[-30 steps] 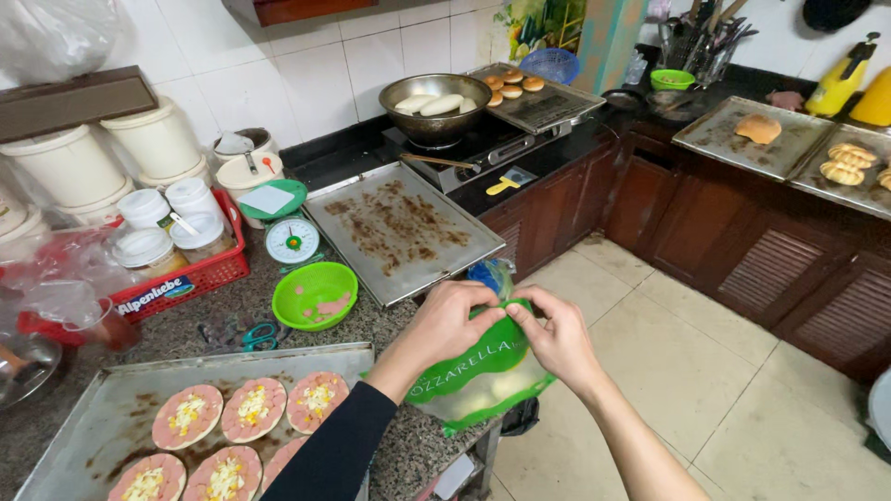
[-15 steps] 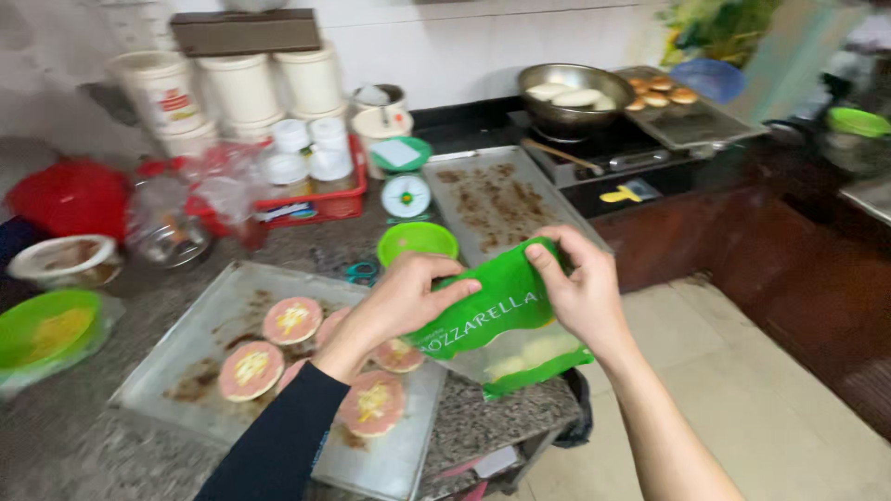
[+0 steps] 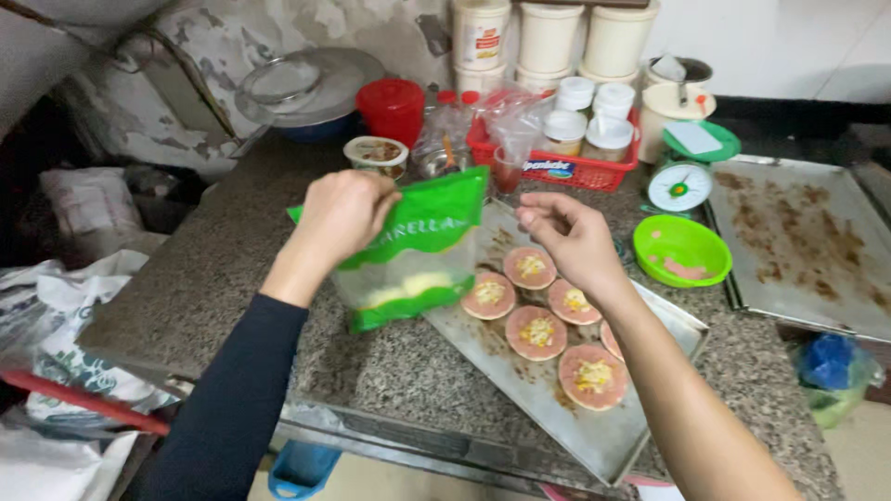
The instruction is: The person assembles mini pizzas on a baking tray by sprinkling shredded cheese and corn kernels onto buns topped with ham slices. They then use chopsticks to turn dough pieces frying in a pot of oil. Finally, they drizzle ketchup over the assembled mini pizzas.
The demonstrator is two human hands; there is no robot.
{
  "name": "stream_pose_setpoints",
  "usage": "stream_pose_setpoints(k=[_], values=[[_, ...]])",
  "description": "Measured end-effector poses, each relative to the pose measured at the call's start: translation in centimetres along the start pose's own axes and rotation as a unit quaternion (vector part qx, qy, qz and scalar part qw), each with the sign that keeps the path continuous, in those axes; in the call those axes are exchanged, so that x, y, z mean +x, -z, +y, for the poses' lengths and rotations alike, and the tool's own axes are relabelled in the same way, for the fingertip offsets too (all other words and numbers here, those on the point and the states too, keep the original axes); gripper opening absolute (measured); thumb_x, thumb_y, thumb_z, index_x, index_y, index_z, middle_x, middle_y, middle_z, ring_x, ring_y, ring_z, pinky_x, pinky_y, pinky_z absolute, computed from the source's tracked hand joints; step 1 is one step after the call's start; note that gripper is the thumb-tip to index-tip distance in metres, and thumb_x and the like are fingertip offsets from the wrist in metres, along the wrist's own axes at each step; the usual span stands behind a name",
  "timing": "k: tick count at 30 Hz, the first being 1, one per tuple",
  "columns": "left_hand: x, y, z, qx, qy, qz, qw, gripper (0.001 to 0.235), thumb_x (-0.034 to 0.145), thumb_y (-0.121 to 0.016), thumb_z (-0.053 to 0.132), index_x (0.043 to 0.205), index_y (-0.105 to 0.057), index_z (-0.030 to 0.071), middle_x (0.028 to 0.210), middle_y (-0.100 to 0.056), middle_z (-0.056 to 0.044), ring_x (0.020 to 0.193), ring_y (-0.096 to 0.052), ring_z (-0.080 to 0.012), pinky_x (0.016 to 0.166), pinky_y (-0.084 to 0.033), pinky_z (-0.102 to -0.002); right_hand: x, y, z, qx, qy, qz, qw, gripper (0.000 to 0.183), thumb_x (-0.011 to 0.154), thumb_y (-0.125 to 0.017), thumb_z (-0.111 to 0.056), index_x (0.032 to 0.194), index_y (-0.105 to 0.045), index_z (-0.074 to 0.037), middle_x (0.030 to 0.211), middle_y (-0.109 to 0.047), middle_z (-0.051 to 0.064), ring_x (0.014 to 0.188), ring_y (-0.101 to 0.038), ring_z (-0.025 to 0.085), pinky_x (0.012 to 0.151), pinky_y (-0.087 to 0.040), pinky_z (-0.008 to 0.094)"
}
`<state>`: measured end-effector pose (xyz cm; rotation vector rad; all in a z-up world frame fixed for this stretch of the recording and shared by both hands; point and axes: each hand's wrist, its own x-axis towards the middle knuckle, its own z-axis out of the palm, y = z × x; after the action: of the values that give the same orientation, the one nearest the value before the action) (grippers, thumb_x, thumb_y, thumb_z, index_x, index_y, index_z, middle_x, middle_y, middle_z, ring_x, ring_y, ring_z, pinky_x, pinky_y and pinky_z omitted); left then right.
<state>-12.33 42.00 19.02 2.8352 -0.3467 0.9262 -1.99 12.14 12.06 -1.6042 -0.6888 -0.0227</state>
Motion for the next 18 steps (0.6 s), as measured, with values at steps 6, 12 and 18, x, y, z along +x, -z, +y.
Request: stream_pose_setpoints(k=[6,12,18], values=[[-9.5,-5.0,-12.8,0.116,0.052,0.01,0.992,0.012,0.084,-0.067,0.014,0.089,-0.075,0.007,0.087,-0.072,-0.013,0.082,-0.071,-0.0344,0.065,-0.057,-0.048,-1.2,-8.8,5.5,0.241,-0.287,-0.026,0.927,0.029,0.105,-0.055,-0.03,0.087,-0.061,-0.009,0.073,-0.056,-0.002,0.064,-0.051,0.009,0.061,-0.045,0.025],[-24.6,-13.8,-12.9,0.117,0.243,-0.308,0.912,0.016,0.088,-0.062,0.015,0.087,-0.077,0.01,0.095,-0.076,-0.017,0.089,-0.074,-0.0362,0.078,-0.059,-0.049,-4.5,-10.8,8.4,0.366,-0.436,0.021,0.822,0.04,0.106,-0.048,-0.033,0.07,-0.036,-0.02,0.062,-0.03,-0.007,0.054,-0.029,0.009,0.051,-0.027,0.027],[-23.5,-16.2,-7.6,0.005,0.237,-0.401,0.885,0.031,0.09,-0.071,0.041,0.096,-0.075,0.012,0.1,-0.075,-0.016,0.099,-0.072,-0.0353,0.086,-0.057,-0.048,-8.1,-7.4,9.6,0.396,-0.41,0.061,0.82,0.044,0.107,-0.05,-0.03,0.068,-0.032,-0.019,0.061,-0.023,-0.007,0.052,-0.02,0.01,0.049,-0.023,0.029]])
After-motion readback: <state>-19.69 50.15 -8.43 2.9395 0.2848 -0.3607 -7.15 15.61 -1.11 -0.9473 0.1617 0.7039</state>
